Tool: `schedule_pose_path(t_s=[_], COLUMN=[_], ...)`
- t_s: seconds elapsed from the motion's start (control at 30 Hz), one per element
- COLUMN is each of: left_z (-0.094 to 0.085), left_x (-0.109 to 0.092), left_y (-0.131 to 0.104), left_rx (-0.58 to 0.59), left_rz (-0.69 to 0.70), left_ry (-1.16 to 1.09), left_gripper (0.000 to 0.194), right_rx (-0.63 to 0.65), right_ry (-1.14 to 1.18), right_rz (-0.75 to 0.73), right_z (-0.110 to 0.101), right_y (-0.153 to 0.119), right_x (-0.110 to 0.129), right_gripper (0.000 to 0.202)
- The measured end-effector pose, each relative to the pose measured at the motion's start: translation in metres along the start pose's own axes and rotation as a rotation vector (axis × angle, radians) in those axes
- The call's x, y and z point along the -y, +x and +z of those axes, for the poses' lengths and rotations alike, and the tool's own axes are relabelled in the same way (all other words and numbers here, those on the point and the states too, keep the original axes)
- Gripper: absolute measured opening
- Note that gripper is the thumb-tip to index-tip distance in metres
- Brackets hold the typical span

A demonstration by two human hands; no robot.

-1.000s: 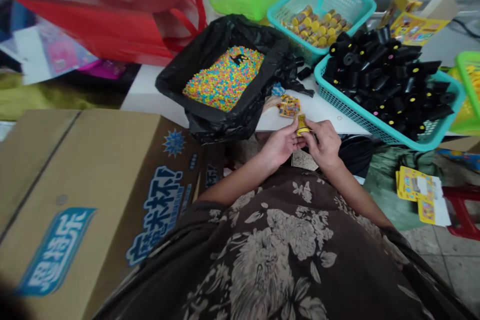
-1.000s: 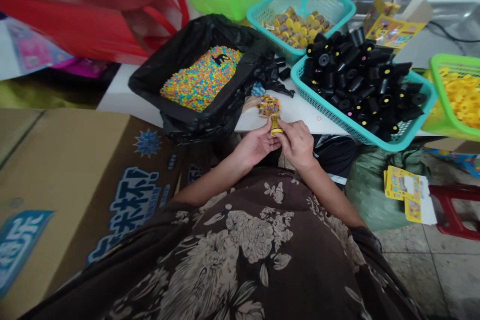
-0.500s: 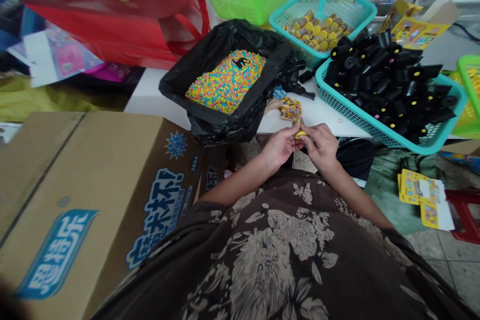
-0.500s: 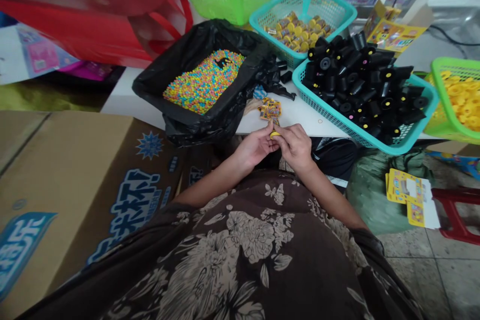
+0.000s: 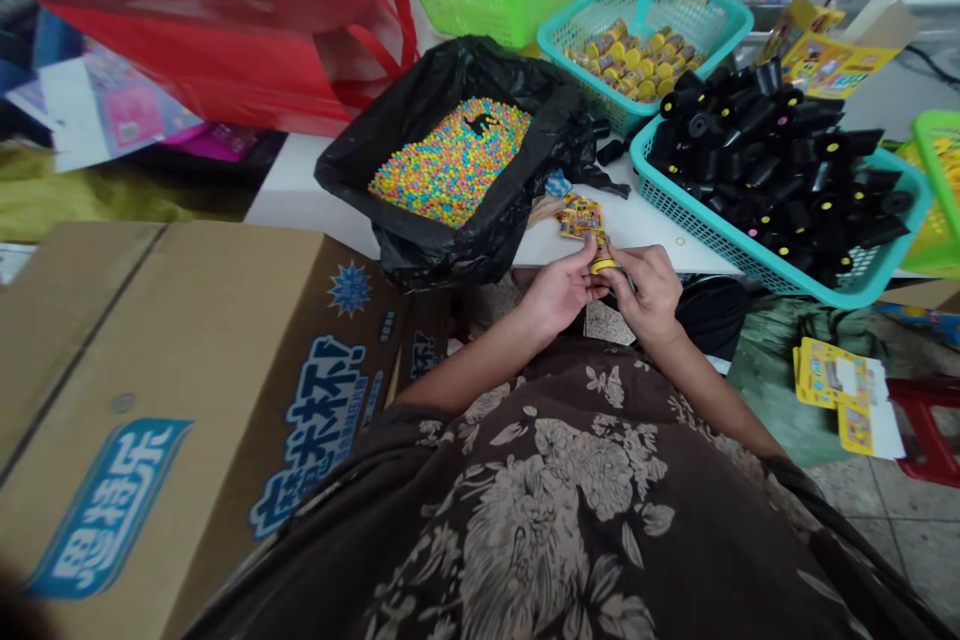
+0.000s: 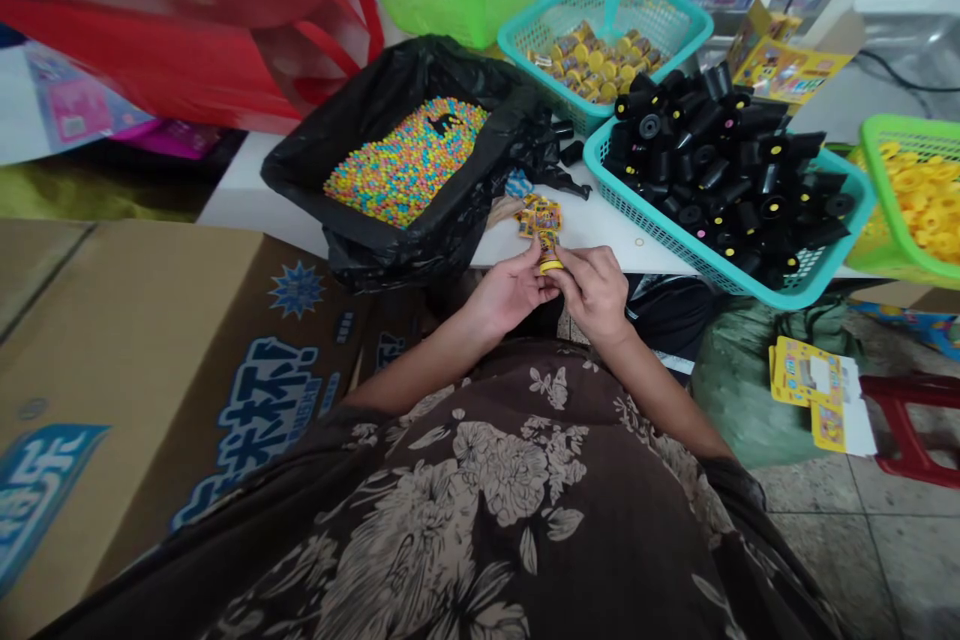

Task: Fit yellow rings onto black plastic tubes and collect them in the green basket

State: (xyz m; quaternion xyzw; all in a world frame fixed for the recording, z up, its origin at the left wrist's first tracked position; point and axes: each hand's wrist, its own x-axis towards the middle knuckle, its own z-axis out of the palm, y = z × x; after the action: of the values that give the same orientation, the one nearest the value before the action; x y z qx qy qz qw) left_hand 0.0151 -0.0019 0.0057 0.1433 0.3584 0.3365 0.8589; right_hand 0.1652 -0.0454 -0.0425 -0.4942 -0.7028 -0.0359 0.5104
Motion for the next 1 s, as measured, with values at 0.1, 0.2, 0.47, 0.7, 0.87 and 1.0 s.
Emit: schedule_pose_path(t_s=[0.1, 0.2, 0.47, 0.7, 0.87, 1.0], left_z=[0.004, 0.005, -0.004, -0.001, -0.001, -0.012], left_x=[0.002, 0.006, 0.009, 0.006, 0.006, -0.009], left_y=[0.0, -0.001, 0.0, -0.002, -0.002, 0.006], left_rx=[-0.071, -0.084, -0.029, -0.011, 0.042, 0.069], left_rz=[0.011, 0.019, 0.007, 0.134, 0.231, 0.402], left_ry=[-0.028, -0.043, 0.009, 0.022, 0.117, 0.428], left_gripper=[0.016, 0.016, 0.018, 0.024, 0.043, 0.054], right_rx=[0.016, 0.037, 0.011, 0.102, 0.09, 0.064], right_ry=[0.015, 0.018, -0.014, -0.149, -0.288, -0.249], right_rz=[0.043, 0.071, 0.0, -0.047, -0.165, -0.073], right_z=[0.002, 0.003, 0.0, 0.0, -0.003, -0.033], right_y=[-0.001, -0.001, 0.0, 0.0, 0.01, 0.036], right_x=[0.002, 0.003, -0.001, 0.004, 0.009, 0.01], right_gripper=[0.025, 0.025, 0.017, 0.03, 0.023, 0.023])
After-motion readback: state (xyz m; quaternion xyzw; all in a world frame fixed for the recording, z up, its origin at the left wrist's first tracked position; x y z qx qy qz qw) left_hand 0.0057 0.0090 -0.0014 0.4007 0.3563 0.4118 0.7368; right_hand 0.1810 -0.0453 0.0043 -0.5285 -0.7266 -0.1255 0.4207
